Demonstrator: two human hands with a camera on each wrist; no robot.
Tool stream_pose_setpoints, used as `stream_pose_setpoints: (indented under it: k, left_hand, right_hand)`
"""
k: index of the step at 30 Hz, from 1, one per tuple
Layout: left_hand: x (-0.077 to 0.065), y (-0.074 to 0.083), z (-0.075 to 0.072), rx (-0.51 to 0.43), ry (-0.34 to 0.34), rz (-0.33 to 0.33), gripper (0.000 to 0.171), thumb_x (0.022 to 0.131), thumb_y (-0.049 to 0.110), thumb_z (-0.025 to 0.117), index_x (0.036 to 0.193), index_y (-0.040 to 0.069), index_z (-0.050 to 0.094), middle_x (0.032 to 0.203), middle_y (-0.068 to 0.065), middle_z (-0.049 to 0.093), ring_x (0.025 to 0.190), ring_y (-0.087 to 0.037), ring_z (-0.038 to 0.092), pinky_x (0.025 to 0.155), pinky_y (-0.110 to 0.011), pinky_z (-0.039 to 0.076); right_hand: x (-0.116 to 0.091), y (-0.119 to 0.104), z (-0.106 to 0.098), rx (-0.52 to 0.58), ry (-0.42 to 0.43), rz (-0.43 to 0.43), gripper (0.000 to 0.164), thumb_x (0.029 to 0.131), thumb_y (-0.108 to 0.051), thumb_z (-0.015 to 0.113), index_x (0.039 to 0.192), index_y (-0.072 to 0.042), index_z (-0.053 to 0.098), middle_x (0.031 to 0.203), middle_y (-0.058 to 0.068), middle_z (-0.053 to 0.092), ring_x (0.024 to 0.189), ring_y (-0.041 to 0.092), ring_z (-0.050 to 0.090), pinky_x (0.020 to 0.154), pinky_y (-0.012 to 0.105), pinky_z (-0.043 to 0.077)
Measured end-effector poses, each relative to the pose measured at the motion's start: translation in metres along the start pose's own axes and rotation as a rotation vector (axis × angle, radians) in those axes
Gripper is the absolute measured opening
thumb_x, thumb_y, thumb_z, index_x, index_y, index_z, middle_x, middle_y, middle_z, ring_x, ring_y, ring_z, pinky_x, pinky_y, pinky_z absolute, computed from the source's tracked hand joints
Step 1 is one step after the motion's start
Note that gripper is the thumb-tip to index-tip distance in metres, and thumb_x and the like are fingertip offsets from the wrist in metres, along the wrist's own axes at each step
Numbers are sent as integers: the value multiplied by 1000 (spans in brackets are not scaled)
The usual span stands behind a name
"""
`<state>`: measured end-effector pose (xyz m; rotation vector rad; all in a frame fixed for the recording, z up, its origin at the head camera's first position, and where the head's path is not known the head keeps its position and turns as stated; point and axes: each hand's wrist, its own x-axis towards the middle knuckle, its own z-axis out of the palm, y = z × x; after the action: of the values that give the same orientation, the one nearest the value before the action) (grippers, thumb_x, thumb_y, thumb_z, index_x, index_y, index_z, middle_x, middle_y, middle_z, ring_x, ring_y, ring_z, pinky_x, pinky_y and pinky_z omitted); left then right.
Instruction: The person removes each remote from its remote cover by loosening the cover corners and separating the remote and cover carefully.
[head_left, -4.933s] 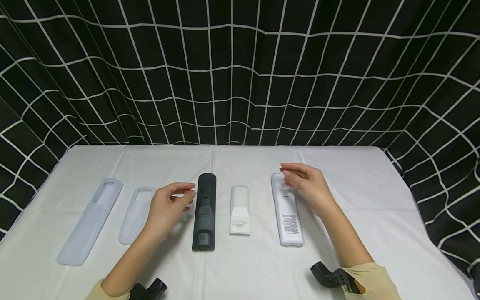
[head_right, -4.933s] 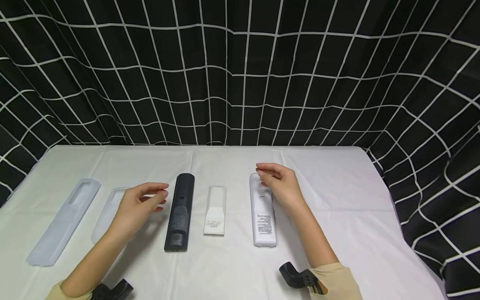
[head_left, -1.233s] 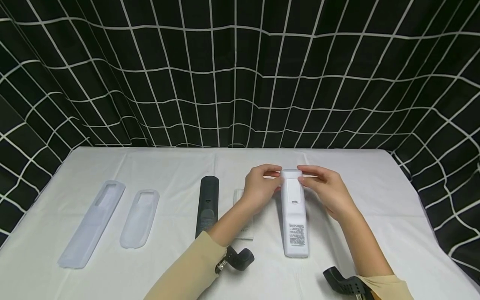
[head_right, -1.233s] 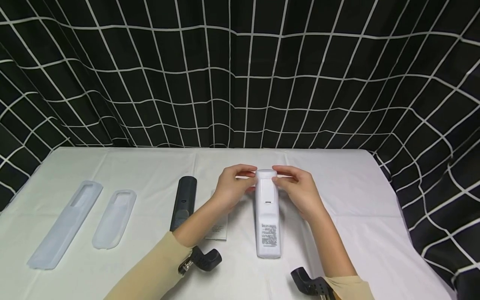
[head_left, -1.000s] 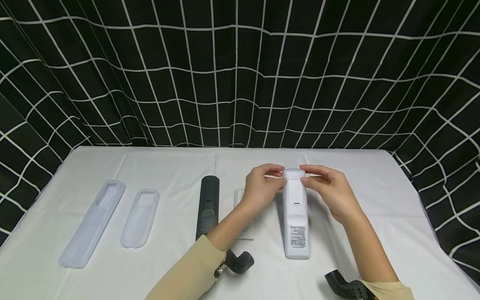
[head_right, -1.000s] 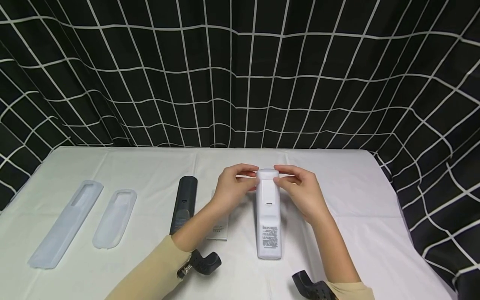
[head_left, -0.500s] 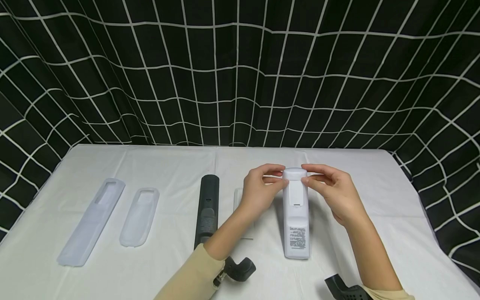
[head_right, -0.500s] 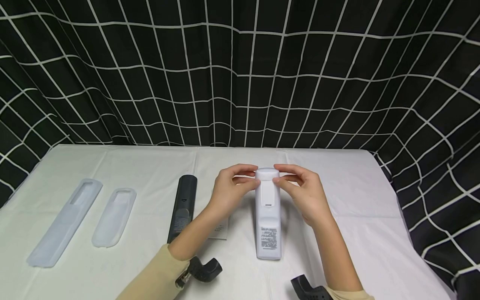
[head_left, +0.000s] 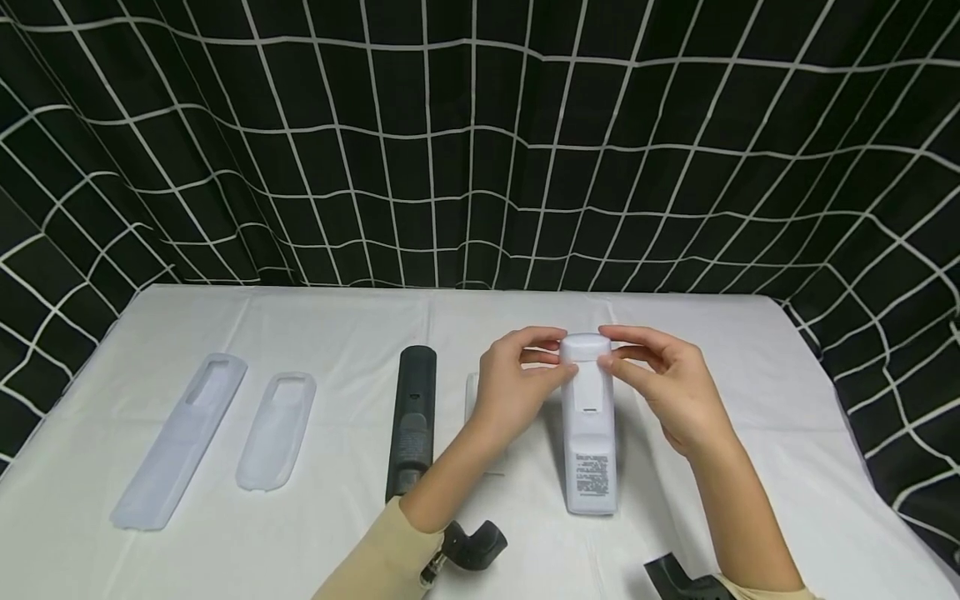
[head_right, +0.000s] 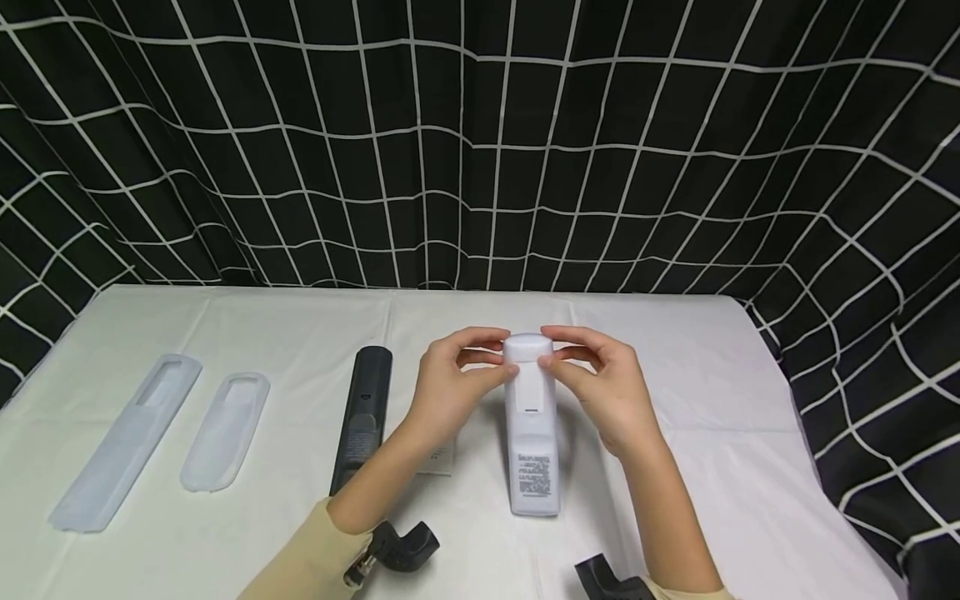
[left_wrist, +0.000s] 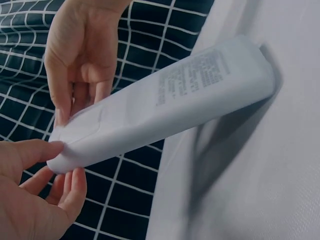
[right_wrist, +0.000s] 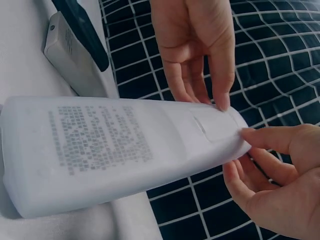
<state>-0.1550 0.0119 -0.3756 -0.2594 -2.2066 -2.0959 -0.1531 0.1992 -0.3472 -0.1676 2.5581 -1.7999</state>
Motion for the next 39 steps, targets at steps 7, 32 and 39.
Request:
stream_pose_setpoints:
  k: [7,32,39]
  left_hand:
    - [-2,1,0,15,3,11,35,84,1,78,118,5,72,116,-5,71,93,-12,70,75,-21,58]
    - [-2,1,2,-43,89,14,30,81,1,80,111,5,75,109,-7,73,95,-16,71,71,-20,55]
    - [-2,-1,3,-92,80,10,33,81,-4,77,114,1,74,112,-14,71,98,-26,72,76,-21,57]
  right_hand:
    - [-1,-1,1,32,-8,-17,46,91,-3,71,135,2,59,122,-8,60,103,7,61,85,16,52]
    - [-4,3,14,157,55,-74,35,91,-1,69,126,2,65,117,-6,64,104,10,60,84,15,52]
    - [-4,4,15,200,8,-44,44,92,3,67,134,7,56,124,-4,58,105,11,56,86,15,52]
